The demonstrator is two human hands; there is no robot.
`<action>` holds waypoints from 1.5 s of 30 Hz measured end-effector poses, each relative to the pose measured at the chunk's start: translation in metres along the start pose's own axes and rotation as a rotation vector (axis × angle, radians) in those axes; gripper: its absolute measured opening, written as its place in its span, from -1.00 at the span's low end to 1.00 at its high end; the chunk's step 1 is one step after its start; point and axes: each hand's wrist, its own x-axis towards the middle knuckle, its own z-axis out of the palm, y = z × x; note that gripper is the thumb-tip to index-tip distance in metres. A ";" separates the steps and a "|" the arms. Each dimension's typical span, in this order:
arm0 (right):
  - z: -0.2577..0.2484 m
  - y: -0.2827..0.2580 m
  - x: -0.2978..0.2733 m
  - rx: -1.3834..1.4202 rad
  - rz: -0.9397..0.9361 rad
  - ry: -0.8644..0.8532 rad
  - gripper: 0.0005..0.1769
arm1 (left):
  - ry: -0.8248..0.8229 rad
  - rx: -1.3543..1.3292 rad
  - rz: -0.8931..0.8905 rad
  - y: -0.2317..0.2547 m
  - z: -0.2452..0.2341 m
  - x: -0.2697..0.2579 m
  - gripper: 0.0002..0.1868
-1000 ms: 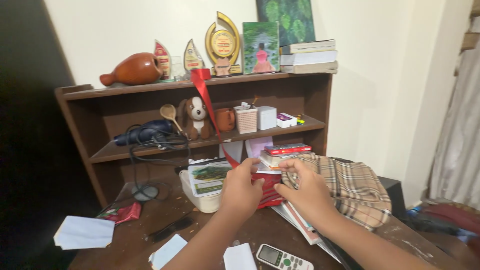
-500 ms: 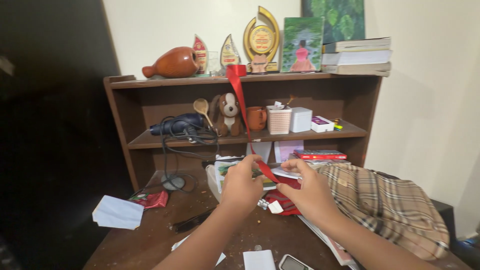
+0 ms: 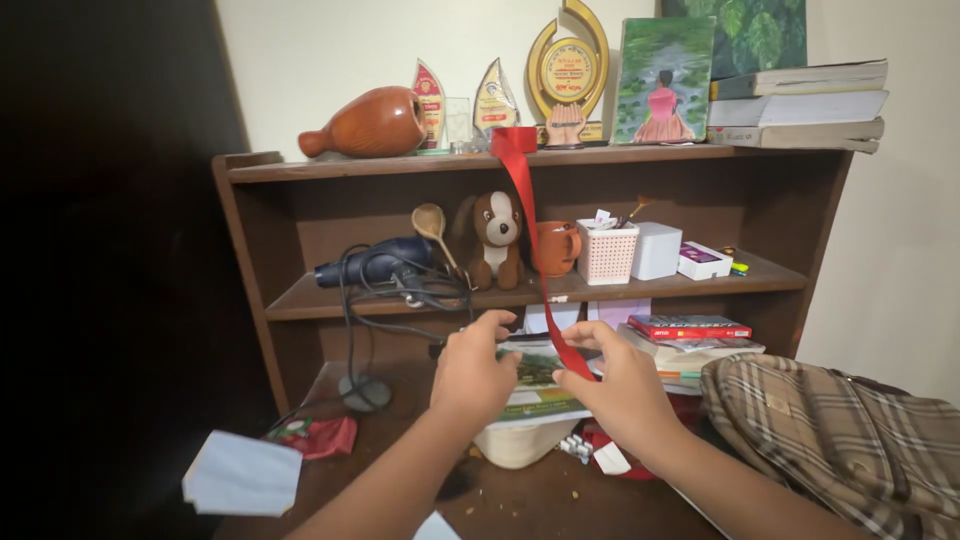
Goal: The person moves various items from a cluttered wooden desk to a nearby bed. They handle a neck holder mount, a grey cloth, a brown handbag, a water bottle, a vase with artificial flowers, a stuffed dog, a basket, a backpack, a framed picture, a remote control, a laptop, and a stack of papers. The items are placed one by one onto the bed.
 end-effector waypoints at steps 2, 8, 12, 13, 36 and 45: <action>0.007 0.004 0.019 -0.033 -0.022 0.042 -0.45 | -0.002 -0.027 0.018 -0.008 0.002 0.022 -0.48; 0.017 -0.006 0.053 -0.067 0.044 0.073 -0.46 | -0.038 -0.080 0.084 -0.022 0.006 0.067 -0.50; 0.024 -0.003 0.064 -0.085 0.032 0.068 -0.47 | -0.083 -0.108 -0.009 -0.027 0.016 0.074 -0.51; 0.028 -0.001 0.069 -0.140 -0.016 0.055 -0.47 | -0.084 -0.106 -0.027 -0.029 0.018 0.076 -0.52; 0.120 0.089 0.267 -0.131 0.130 -0.091 0.12 | -0.042 0.040 0.013 -0.098 0.064 0.240 -0.30; 0.136 0.113 0.295 0.383 0.056 -0.181 0.34 | -0.027 -0.004 -0.121 -0.125 0.088 0.276 0.10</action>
